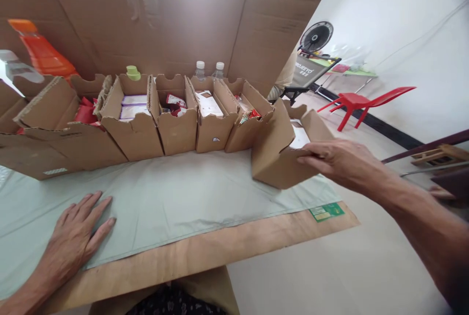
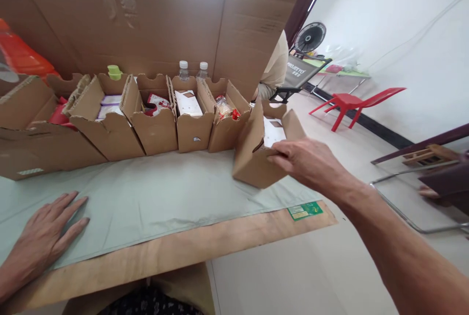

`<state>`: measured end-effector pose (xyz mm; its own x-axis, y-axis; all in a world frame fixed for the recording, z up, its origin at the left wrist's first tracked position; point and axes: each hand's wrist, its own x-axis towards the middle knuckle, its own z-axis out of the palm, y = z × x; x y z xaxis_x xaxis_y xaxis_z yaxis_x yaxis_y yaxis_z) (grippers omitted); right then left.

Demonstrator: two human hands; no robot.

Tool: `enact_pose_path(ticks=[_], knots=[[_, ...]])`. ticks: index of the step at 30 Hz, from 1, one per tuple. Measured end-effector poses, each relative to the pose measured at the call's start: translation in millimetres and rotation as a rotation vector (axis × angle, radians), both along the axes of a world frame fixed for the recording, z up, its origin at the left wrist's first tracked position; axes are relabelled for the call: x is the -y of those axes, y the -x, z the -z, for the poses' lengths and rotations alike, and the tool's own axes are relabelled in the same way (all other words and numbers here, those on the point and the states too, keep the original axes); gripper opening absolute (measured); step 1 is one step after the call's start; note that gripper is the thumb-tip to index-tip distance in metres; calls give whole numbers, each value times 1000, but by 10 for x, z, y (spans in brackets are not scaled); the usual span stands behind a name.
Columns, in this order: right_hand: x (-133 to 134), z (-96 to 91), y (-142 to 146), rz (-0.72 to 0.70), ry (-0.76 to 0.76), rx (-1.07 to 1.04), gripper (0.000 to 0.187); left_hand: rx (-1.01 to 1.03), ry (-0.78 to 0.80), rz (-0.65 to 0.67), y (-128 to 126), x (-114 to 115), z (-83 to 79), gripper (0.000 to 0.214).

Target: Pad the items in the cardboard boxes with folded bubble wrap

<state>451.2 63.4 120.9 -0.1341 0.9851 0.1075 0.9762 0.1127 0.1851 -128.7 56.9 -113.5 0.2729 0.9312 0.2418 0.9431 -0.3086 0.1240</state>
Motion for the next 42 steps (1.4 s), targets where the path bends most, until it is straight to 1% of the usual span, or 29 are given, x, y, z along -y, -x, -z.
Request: enact_pose_path(ticks=[1,3,5,7,8,10,12,13,14,15,16,17,18,19,21,22,23,24,25,27,28,29,31,34,36,38,40,42], knots=[[46,-39,167,-1,47,2,21,-1,2,-4,-9,-2,-5,66],[37,-133,550,1,112,4,25,2,4,-14,-30,-4,-24,65],[-74,-234,962,-36,146,-39,31,11,-2,-26,-50,-4,-52,64],[-217,-317,1367,-119,161,-158,37,29,-23,-32,-65,-4,-81,61],[-276,-350,1557,-165,188,-257,37,43,-40,-28,-70,-1,-95,59],[-338,-414,1887,-226,276,-560,29,93,-81,-22,-81,15,-122,57],[-315,-490,2105,-289,336,-911,19,174,-103,-26,-101,56,-153,55],[-279,-532,2152,-328,316,-1046,16,221,-100,-28,-117,88,-175,53],[-237,-569,2151,-365,249,-1128,16,271,-89,-25,-140,127,-204,52],[-196,-594,2099,-389,148,-1156,16,322,-71,-17,-171,170,-242,52],[-162,-597,1999,-385,30,-1154,17,373,-48,-5,-210,214,-288,52],[-138,-567,1859,-351,-95,-1153,16,423,-21,13,-257,256,-341,52],[-123,-498,1691,-294,-218,-1168,15,476,2,33,-313,293,-398,53],[-115,-386,1510,-210,-335,-1212,13,530,24,54,-377,324,-455,53],[-89,-43,1176,-1,-489,-1392,19,625,74,113,-529,364,-550,58],[-60,174,1056,149,-488,-1489,23,670,97,143,-617,376,-583,61],[-17,406,981,279,-424,-1558,30,712,120,167,-713,384,-607,65],[38,639,957,328,-379,-1575,35,753,139,183,-814,389,-624,69],[101,859,980,350,-314,-1593,38,794,161,197,-920,392,-636,72],[220,1207,1129,305,-104,-1652,41,872,211,228,-1132,384,-666,78],[260,1321,1224,273,-41,-1683,41,908,238,247,-1231,370,-688,82],[279,1393,1312,244,-1,-1713,40,941,261,263,-1321,348,-715,85],[246,1440,1425,218,-23,-1747,38,994,280,268,-1465,272,-769,89],[74,1417,1431,209,-91,-1740,39,1033,253,225,-1586,97,-780,88],[-45,1422,1390,184,-78,-1743,44,1048,257,169,-1615,-20,-706,81],[-124,1445,1348,149,-28,-1763,46,1051,263,104,-1617,-93,-585,72],[-172,1447,1301,86,30,-1732,46,1024,247,69,-1602,-107,-464,63],[-227,1390,1244,-3,66,-1627,45,979,230,68,-1587,-79,-373,57]])
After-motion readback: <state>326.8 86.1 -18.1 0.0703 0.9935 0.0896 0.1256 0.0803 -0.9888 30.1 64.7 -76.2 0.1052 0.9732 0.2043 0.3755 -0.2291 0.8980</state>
